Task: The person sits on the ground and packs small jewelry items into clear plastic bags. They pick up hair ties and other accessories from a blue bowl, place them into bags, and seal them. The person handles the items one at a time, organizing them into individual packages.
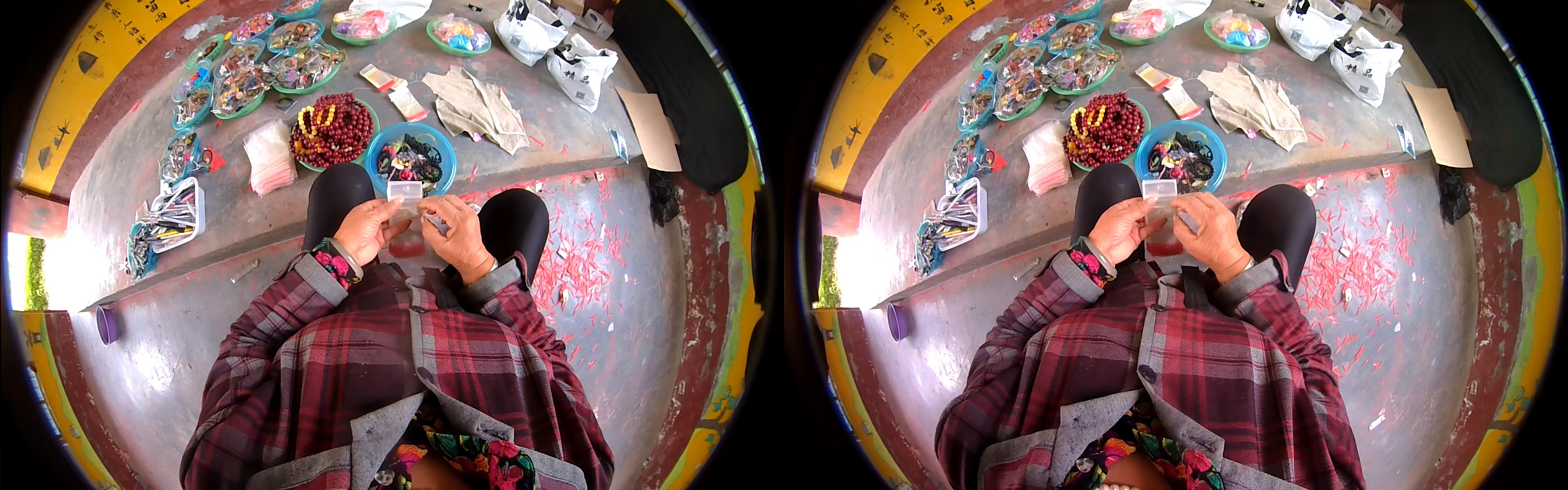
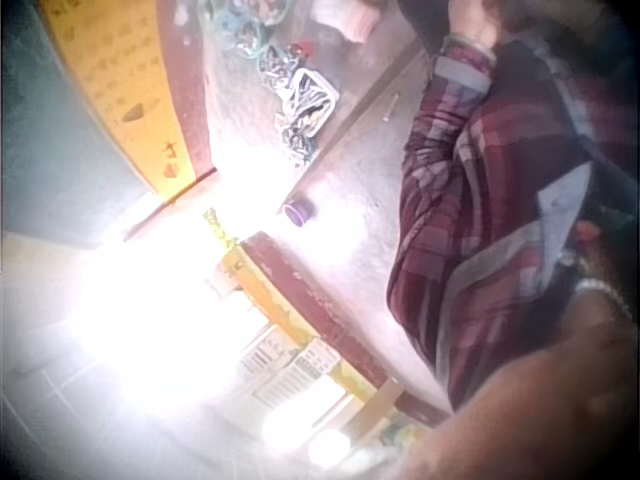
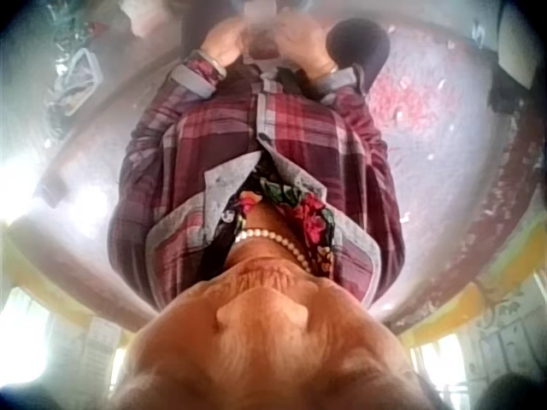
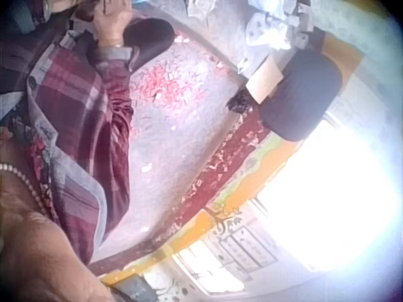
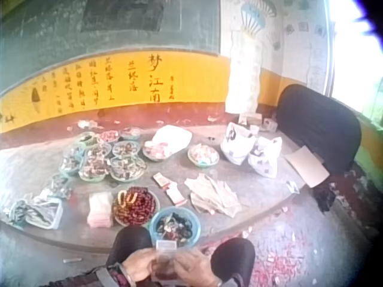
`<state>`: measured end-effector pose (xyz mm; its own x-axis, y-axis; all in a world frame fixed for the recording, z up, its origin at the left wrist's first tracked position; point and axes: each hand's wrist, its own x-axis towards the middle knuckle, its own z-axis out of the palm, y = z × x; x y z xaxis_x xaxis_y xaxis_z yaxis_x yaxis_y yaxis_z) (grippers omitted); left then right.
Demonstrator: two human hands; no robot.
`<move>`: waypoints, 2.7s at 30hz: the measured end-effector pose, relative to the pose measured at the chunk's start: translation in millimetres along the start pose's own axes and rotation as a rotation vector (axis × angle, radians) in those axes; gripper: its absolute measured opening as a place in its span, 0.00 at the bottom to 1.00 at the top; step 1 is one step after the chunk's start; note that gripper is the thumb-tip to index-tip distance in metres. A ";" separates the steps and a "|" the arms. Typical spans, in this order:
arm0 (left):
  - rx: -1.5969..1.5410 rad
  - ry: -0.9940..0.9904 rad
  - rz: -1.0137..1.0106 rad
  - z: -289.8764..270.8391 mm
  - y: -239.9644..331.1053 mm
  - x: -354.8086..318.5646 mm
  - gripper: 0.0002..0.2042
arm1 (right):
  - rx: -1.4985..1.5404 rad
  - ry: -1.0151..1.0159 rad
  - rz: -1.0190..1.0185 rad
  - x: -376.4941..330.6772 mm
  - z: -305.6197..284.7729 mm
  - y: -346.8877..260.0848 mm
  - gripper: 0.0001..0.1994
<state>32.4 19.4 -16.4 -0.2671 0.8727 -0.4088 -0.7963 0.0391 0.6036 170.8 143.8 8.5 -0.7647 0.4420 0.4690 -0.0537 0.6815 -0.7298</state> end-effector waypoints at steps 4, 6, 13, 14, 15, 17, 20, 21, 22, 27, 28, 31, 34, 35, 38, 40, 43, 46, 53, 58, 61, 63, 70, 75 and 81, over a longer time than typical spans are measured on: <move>0.108 0.009 -0.006 -5.4 -6.7 3.9 0.12 | -0.026 0.016 0.134 -2.7 3.2 9.5 0.10; 0.161 0.006 -0.001 -2.4 -8.1 3.2 0.12 | -0.051 0.014 0.174 -3.9 4.5 13.3 0.10; 0.172 -0.017 -0.023 5.2 -5.4 -0.8 0.13 | 0.056 -0.025 0.311 -4.0 3.1 17.1 0.08; 0.157 -0.025 -0.032 3.1 -5.6 0.2 0.13 | 0.070 -0.006 0.298 -4.6 3.9 18.2 0.07; 0.120 -0.031 -0.045 2.2 -5.4 0.8 0.13 | 0.084 0.014 0.284 -5.2 4.8 19.3 0.06; 0.048 -0.046 -0.070 2.7 -3.2 1.5 0.14 | 0.087 0.041 0.245 -6.4 6.9 22.2 0.06; -0.061 -0.047 -0.104 4.3 0.8 -0.7 0.14 | 0.020 0.064 0.098 -7.0 8.2 23.9 0.05; -0.075 -0.042 -0.089 3.0 0.3 -0.2 0.14 | -0.026 0.074 0.003 -5.9 7.3 21.9 0.05; -0.090 -0.036 -0.074 0.9 -1.0 0.6 0.14 | -0.073 0.083 -0.092 -4.8 6.5 19.5 0.05; -0.062 -0.043 -0.020 -1.7 0.4 -0.9 0.12 | -0.037 -0.021 -0.160 -2.2 4.8 12.0 0.05; -0.015 -0.026 -0.012 -1.6 -1.4 -0.1 0.12 | -0.006 -0.024 -0.156 -2.0 4.9 12.8 0.05; 0.113 0.019 0.004 5.5 -1.4 -2.9 0.11 | 0.159 -0.041 0.326 -1.7 -0.5 7.6 0.08; 0.207 -0.005 0.024 5.4 -6.0 -2.2 0.11 | 0.146 0.114 0.457 -4.3 5.7 22.1 0.10; 0.233 -0.022 0.033 4.8 -7.7 -1.7 0.11 | 0.117 0.124 0.437 -3.9 4.5 19.2 0.11; 0.246 -0.014 0.042 9.7 -7.4 -3.5 0.11 | 0.106 0.117 0.430 -5.3 5.4 22.5 0.10; 0.268 -0.025 0.039 6.9 -8.8 -2.3 0.11 | 0.120 0.119 0.424 -4.8 4.9 19.5 0.09; 0.263 -0.023 0.042 5.6 -12.1 -1.2 0.12 | 0.103 0.123 0.389 -6.0 5.7 21.0 0.08; 0.235 -0.005 0.030 6.6 -12.4 -1.3 0.11 | 0.004 0.126 0.317 -6.0 6.3 20.7 0.06; 0.082 0.035 -0.057 3.2 -13.7 -1.6 0.08 | -0.450 0.192 -0.060 -5.2 5.7 10.3 0.03; 0.066 0.056 -0.062 4.7 -12.5 -2.9 0.07 | -0.407 0.159 -0.062 -7.1 7.0 10.7 0.02; 0.055 0.064 -0.064 1.6 -13.7 -1.0 0.07 | -0.266 0.169 -0.024 -5.7 7.1 9.1 0.03; 0.054 0.061 -0.070 0.3 -13.4 -0.2 0.08 | -0.131 0.143 0.071 -5.0 6.3 9.2 0.04; 0.038 0.016 -0.071 0.8 -8.1 0.6 0.10 | 0.234 0.114 0.290 -10.8 11.3 22.1 0.05; 0.062 0.007 -0.069 3.9 -7.8 -1.3 0.11 | 0.229 0.042 0.387 -7.2 4.7 12.6 0.06; 0.061 -0.023 -0.081 4.3 -8.2 -1.6 0.11 | 0.153 0.083 0.247 -8.7 5.9 19.3 0.04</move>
<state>41.7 19.7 -17.8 -0.1902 0.8763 -0.4426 -0.7802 0.1387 0.6100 172.6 149.7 -12.6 -0.7120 0.6338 0.3022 0.0263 0.4542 -0.8905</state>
